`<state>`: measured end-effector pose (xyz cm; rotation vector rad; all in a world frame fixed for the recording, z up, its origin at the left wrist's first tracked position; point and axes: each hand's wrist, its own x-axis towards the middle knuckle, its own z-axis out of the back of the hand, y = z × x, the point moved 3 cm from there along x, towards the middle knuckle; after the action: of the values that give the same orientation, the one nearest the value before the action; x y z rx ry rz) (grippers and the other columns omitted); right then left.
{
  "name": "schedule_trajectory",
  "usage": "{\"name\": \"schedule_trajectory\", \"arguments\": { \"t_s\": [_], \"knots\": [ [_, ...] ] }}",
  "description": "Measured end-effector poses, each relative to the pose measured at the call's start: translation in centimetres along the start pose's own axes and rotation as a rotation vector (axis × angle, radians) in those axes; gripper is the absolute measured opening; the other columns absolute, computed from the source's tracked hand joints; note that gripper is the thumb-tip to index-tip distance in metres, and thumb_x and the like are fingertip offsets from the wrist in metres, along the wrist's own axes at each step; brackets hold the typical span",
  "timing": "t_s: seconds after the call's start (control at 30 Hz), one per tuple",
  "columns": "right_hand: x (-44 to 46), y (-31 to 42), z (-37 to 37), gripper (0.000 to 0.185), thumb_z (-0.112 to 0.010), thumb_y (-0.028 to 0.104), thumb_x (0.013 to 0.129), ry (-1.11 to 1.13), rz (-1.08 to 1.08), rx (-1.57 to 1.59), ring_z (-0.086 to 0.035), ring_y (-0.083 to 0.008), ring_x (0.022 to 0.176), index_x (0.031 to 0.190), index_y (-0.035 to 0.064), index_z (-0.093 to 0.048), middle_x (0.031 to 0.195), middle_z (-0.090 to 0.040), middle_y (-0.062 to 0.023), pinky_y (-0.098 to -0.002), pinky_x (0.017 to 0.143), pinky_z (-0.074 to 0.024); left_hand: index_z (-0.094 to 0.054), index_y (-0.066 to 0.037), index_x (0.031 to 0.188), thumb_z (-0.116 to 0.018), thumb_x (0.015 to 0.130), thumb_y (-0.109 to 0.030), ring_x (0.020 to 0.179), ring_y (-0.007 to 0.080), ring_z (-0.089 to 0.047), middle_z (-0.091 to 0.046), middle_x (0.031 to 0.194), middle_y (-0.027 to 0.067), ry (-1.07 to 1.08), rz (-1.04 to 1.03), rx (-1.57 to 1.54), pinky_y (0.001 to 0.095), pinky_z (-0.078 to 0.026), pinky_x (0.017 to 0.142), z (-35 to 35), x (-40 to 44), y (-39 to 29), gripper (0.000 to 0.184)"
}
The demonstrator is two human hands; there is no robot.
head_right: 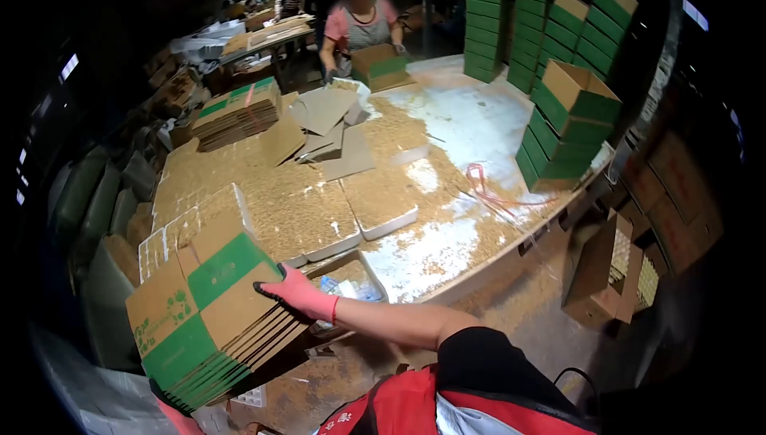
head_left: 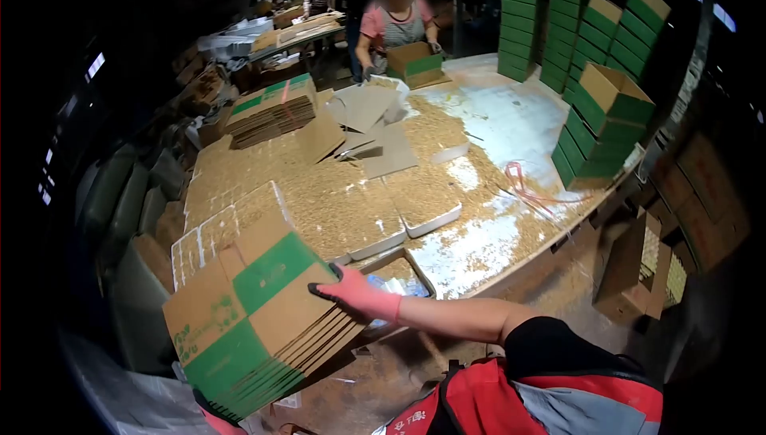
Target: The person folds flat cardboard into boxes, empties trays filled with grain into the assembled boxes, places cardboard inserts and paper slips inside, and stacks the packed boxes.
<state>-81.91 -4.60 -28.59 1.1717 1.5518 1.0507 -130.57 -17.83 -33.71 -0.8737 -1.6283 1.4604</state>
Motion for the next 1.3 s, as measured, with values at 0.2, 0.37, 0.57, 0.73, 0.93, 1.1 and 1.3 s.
{"name": "schedule_trajectory", "arguments": {
  "t_s": [0.2,0.37,0.57,0.73,0.93,1.1,1.3],
  "knots": [
    [-8.9,6.5,17.7,0.063,-0.078,0.024,0.081,-0.097,0.074,0.201,-0.06,-0.0148,0.098,0.13,-0.0056,-0.051,0.112,-0.064,-0.0104,-0.0273,0.084,-0.0498,-0.044,0.003,0.137,-0.041,0.103,-0.028,0.113,0.0216,-0.058,-0.053,0.135,0.0135,0.107,-0.009,-0.204,0.0355,-0.047,0.095,-20.8,-7.6,-6.0,0.046],
    [-23.5,9.7,35.4,0.053,-0.066,0.012,0.089,-0.37,0.117,0.19,-0.062,-0.0141,0.104,0.136,-0.0031,-0.046,0.12,-0.062,-0.009,-0.027,0.087,-0.0515,-0.049,0.008,0.129,-0.044,0.102,-0.018,0.117,0.022,-0.053,-0.056,0.124,0.015,0.188,-0.03,-0.231,0.0354,-0.04,0.103,-38.0,-18.2,-3.4,0.037],
    [-36.1,3.6,55.4,0.047,-0.068,0.015,0.089,-0.551,-0.042,0.202,-0.062,-0.0146,0.101,0.13,-0.003,-0.053,0.116,-0.064,-0.0078,-0.027,0.087,-0.0502,-0.056,0.003,0.119,-0.054,0.099,-0.022,0.102,0.0154,-0.054,-0.06,0.11,0.0065,0.587,0.277,0.038,0.0286,-0.043,0.091,-54.5,-31.5,6.0,0.032],
    [-32.8,-9.3,61.8,0.061,-0.072,0.008,0.083,-0.559,-0.046,0.031,-0.058,-0.0153,0.107,0.138,-0.0008,-0.045,0.123,-0.06,-0.0082,-0.0284,0.093,-0.0475,-0.059,0.002,0.119,-0.055,0.096,-0.033,0.105,0.0296,-0.061,-0.065,0.113,0.0179,0.581,0.348,0.575,0.0379,-0.046,0.091,-53.3,-32.1,18.9,0.042],
    [-28.1,-11.9,56.8,0.085,-0.062,0.048,0.088,-0.276,-0.481,-0.937,-0.03,-0.0395,0.139,0.148,0.0006,-0.025,0.15,-0.029,-0.027,-0.0435,0.113,-0.0274,-0.049,0.003,0.13,-0.055,0.093,-0.029,0.109,0.038,-0.059,-0.062,0.117,0.0228,0.501,0.219,0.857,0.0421,-0.045,0.094,-49.4,-29.4,13.3,0.049],
    [-27.9,-10.1,56.7,0.081,-0.062,0.046,0.088,-0.456,-0.281,-0.932,-0.024,-0.043,0.141,0.144,-0.0035,-0.032,0.152,-0.022,-0.0297,-0.0464,0.115,-0.0231,-0.046,0.005,0.133,-0.064,0.088,-0.018,0.121,0.0356,-0.051,-0.053,0.13,0.024,0.267,0.005,0.789,0.0386,-0.039,0.102,-50.5,-32.8,8.1,0.054],
    [-31.8,4.2,64.1,0.039,-0.061,0.002,0.087,-0.724,0.067,0.303,-0.064,-0.0216,0.104,0.125,-0.0042,-0.054,0.111,-0.065,-0.0132,-0.0325,0.087,-0.0541,-0.041,0.005,0.137,-0.06,0.092,-0.033,0.127,0.0376,-0.044,-0.047,0.134,0.025,0.571,0.026,0.516,0.0411,-0.034,0.107,-59.3,-30.2,2.0,0.062]
  ]
}}
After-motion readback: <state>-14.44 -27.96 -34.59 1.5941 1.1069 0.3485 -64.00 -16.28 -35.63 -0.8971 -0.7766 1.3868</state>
